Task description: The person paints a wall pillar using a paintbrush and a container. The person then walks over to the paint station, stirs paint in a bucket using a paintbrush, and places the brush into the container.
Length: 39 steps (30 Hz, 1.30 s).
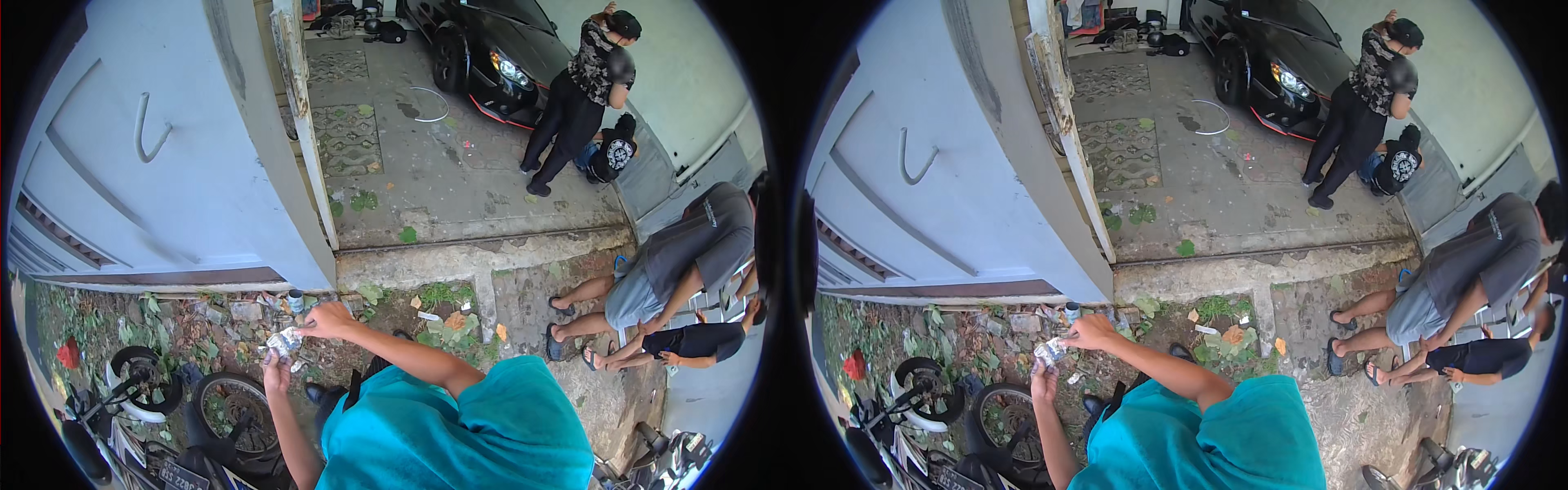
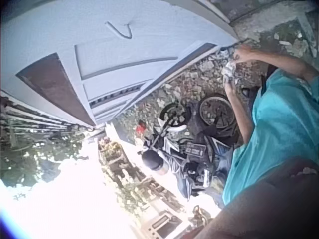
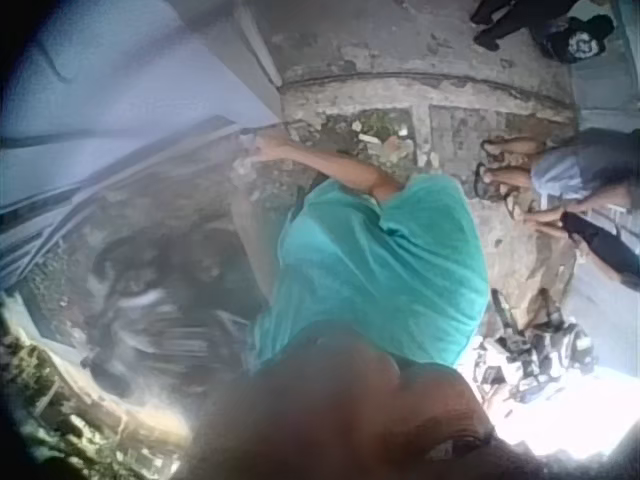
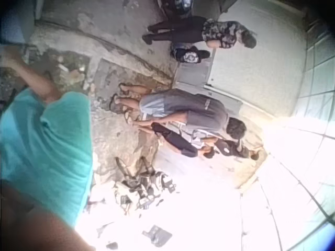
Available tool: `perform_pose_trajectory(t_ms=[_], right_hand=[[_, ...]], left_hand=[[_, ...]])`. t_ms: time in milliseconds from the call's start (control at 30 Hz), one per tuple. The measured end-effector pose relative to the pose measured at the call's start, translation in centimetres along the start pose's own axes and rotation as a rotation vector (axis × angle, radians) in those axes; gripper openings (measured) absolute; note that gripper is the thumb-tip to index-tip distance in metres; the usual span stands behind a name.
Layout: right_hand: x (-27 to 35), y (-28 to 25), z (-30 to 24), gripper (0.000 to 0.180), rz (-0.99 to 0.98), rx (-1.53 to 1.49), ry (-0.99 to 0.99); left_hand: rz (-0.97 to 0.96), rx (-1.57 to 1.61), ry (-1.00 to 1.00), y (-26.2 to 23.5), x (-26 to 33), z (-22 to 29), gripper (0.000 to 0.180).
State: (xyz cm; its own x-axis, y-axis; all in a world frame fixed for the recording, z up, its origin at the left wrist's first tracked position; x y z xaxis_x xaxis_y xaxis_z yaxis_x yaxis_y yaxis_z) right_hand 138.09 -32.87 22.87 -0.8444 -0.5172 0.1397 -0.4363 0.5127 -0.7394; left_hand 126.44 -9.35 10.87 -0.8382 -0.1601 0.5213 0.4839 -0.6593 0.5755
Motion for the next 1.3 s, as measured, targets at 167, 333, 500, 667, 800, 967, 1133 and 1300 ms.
perform_pose_trajectory(t_ms=[167, 333, 500, 667, 800, 967, 1133, 1300], right_hand=[[-1.6, 4.0, -6.6, 0.064, 0.085, -0.065, 0.058], [-1.5, 5.9, -10.9, 0.060, 0.162, -0.086, 0.121], [0.1, 7.9, -11.4, 0.054, 0.167, -0.292, 0.290], [0.8, 9.6, -11.0, 0.055, 0.351, -0.518, 0.338], [1.5, 10.0, -10.1, 0.058, 0.353, -0.629, 0.543], [2.1, 8.7, -8.4, 0.062, 0.391, -0.560, 0.670], [0.1, 8.1, -7.5, 0.063, 0.370, -0.639, 0.517], [-0.9, 6.7, -8.9, 0.061, 0.495, -0.611, 0.491]], left_hand=[[-0.252, 0.098, -0.078, -4.5, -2.2, 6.1, 0.037], [-0.474, 0.132, -0.230, -7.0, -3.8, 11.0, 0.044], [-0.581, 0.317, -0.401, -5.3, -6.1, 10.2, 0.061], [-0.653, 0.393, -0.326, -0.7, -4.8, 9.0, 0.058], [-0.569, 0.280, -0.271, 2.1, -4.5, 8.2, 0.044], [-0.302, -0.057, -0.261, 3.1, -7.5, 7.8, 0.032], [-0.349, 0.118, -0.408, 3.7, -8.2, 8.9, 0.023], [-0.487, 0.096, -0.531, 4.8, -8.3, 10.4, 0.017]])
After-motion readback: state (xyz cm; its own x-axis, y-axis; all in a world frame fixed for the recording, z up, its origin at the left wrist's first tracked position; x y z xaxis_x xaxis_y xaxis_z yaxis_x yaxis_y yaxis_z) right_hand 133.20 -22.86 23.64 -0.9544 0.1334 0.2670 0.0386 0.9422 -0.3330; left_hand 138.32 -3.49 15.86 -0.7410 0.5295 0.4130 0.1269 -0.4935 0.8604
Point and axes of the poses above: each hand's wrist, its own x-axis away from the middle knuckle, its own y-axis out of the palm, z = x × y, the point moved 2 cm from there along -x, towards the middle knuckle
